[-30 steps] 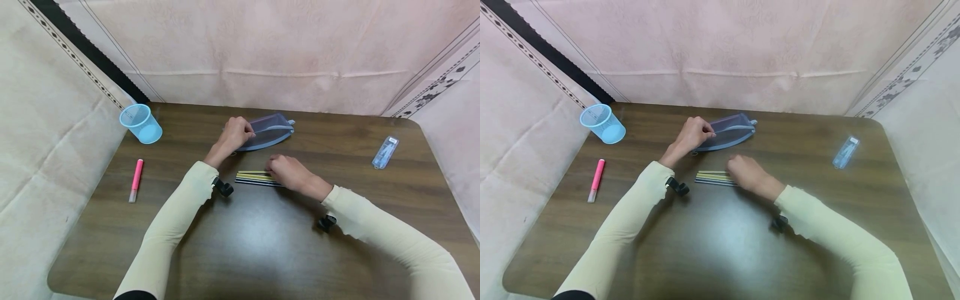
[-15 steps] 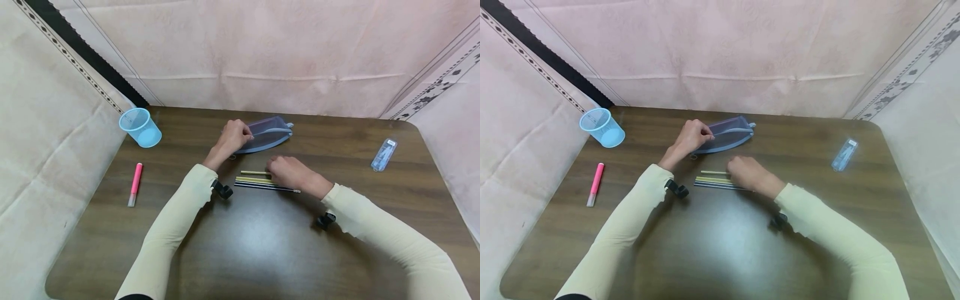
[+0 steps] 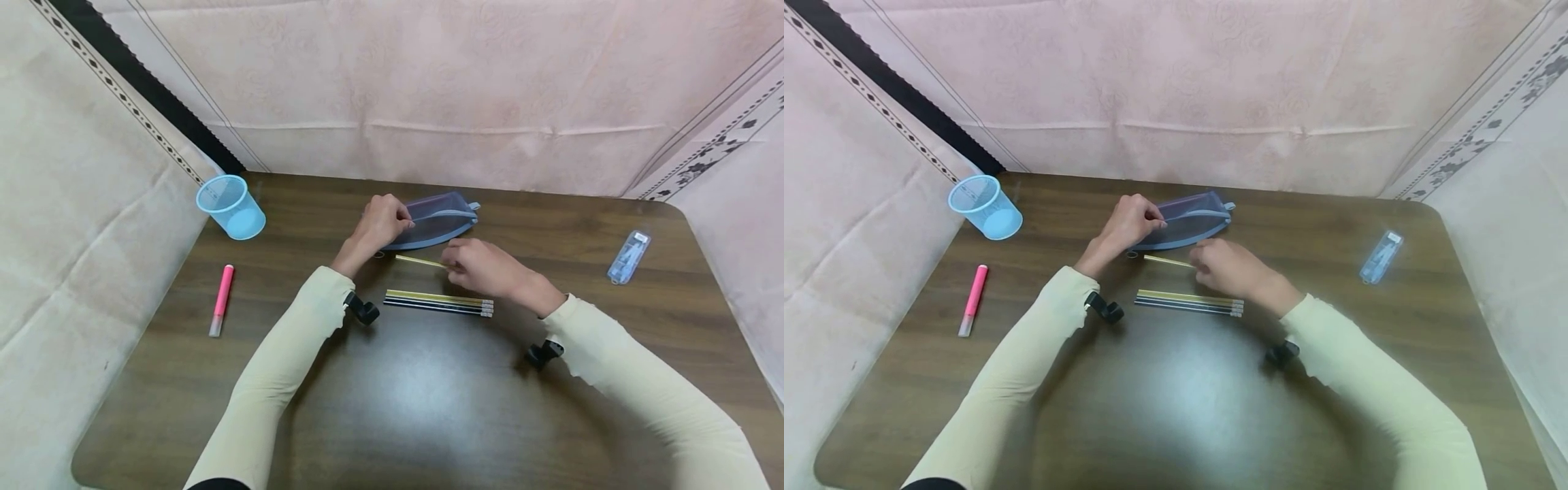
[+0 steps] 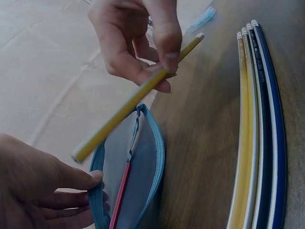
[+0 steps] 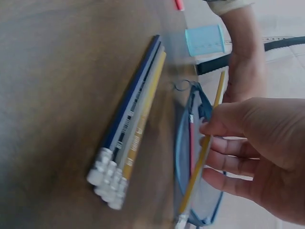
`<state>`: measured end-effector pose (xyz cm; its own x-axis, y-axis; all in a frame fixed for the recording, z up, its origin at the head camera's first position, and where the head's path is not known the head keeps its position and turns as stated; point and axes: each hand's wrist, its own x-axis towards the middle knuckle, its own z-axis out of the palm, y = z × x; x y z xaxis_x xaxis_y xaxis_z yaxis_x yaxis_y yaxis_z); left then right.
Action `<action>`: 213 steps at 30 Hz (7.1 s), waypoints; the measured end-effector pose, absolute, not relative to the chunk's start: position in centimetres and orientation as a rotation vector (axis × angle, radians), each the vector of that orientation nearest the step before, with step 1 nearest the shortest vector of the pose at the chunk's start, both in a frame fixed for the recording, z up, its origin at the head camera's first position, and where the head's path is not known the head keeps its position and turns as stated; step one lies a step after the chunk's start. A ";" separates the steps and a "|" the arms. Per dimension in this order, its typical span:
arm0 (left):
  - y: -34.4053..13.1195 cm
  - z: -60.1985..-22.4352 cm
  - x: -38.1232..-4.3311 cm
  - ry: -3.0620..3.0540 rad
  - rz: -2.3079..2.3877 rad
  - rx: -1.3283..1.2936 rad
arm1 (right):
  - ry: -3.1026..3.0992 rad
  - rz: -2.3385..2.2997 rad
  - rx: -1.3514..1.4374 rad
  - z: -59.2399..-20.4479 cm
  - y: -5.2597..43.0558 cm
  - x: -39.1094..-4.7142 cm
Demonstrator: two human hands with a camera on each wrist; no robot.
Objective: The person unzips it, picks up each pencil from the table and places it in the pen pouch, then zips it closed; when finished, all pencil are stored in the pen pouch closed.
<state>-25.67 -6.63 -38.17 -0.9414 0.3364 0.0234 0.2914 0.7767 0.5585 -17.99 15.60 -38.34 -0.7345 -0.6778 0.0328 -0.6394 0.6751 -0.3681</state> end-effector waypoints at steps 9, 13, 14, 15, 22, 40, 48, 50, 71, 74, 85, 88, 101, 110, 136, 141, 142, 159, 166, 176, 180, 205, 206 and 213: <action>-6.6 -38.3 -25.7 2.886 0.884 0.507 | 2.690 -0.618 -1.151 -37.4 16.3 -18.5; -6.6 -38.5 -25.6 2.876 0.886 0.504 | 2.620 -0.723 -1.113 -37.4 16.4 -18.6; -6.6 -38.6 -25.6 2.873 0.887 0.507 | 2.599 -0.759 -1.086 -37.4 16.4 -18.5; -6.5 -38.6 -25.6 2.871 0.888 0.509 | 2.581 -0.793 -1.062 -37.3 16.4 -18.4; -6.5 -38.7 -25.5 2.877 0.898 0.507 | 2.278 -1.205 -0.732 -37.9 16.0 -18.1; -6.6 -38.4 -25.1 2.880 0.909 0.471 | 1.157 -1.750 0.054 -41.2 16.5 -18.4; -6.7 -38.6 -25.1 2.871 0.907 0.476 | 1.077 -1.834 0.180 -42.4 16.0 -18.4; -6.7 -38.6 -25.2 2.873 0.901 0.484 | 1.082 -1.843 0.197 -42.6 15.9 -18.4; -6.5 -38.6 -25.4 2.876 0.858 0.474 | 1.220 -1.944 0.276 -42.9 14.0 -22.4; -6.4 -38.5 -25.4 2.872 0.861 0.471 | 1.251 -2.005 0.320 -42.9 13.7 -23.2; -6.1 -38.2 -25.5 2.873 0.854 0.476 | 1.293 -2.237 0.550 -42.7 12.4 -25.1; -6.1 -38.3 -25.6 2.872 0.862 0.490 | 1.315 -2.287 0.625 -42.9 11.9 -25.6; -5.5 -38.5 -25.7 2.868 0.865 0.532 | 1.434 -2.445 0.763 -43.9 9.9 -26.5; -4.9 -38.7 -25.6 2.858 0.879 0.522 | 1.301 -2.498 0.853 -43.5 9.4 -26.9; -5.3 -38.5 -25.9 2.869 0.913 0.507 | 2.561 -0.923 -0.782 -39.5 13.5 -17.6; -5.5 -38.5 -25.8 2.872 0.914 0.492 | 2.624 -0.674 -0.993 -39.3 14.0 -16.7; -5.5 -38.5 -25.7 2.874 0.916 0.491 | 2.625 -0.645 -1.000 -39.4 13.9 -16.5; -5.6 -38.6 -25.4 2.884 0.904 0.505 | 2.735 -0.302 -1.031 -40.3 13.4 -16.4; -5.8 -38.8 -25.5 2.886 0.887 0.499 | 2.715 -0.360 -1.027 -40.2 13.6 -17.2; -5.7 -38.6 -25.6 2.872 0.905 0.489 | 2.574 -0.686 -0.907 -38.5 15.6 -18.2; -5.9 -38.2 -25.8 2.880 0.894 0.501 | 2.555 -0.751 -0.725 -38.4 16.4 -19.0; -5.1 -38.3 -25.7 2.889 0.840 0.508 | 1.489 -2.077 0.408 -42.8 13.6 -26.0; -5.1 -38.2 -25.7 2.888 0.845 0.515 | 1.478 -2.089 0.414 -42.9 13.5 -26.1; -5.1 -38.2 -25.7 2.891 0.851 0.521 | 1.478 -2.107 0.450 -42.9 12.9 -26.4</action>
<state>-25.71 -5.08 -38.19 -0.9386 0.3447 0.0154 0.2982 0.7876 0.5392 -26.36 12.92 -42.88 -0.8082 -0.2256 -0.5440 0.5883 -0.2674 -0.7631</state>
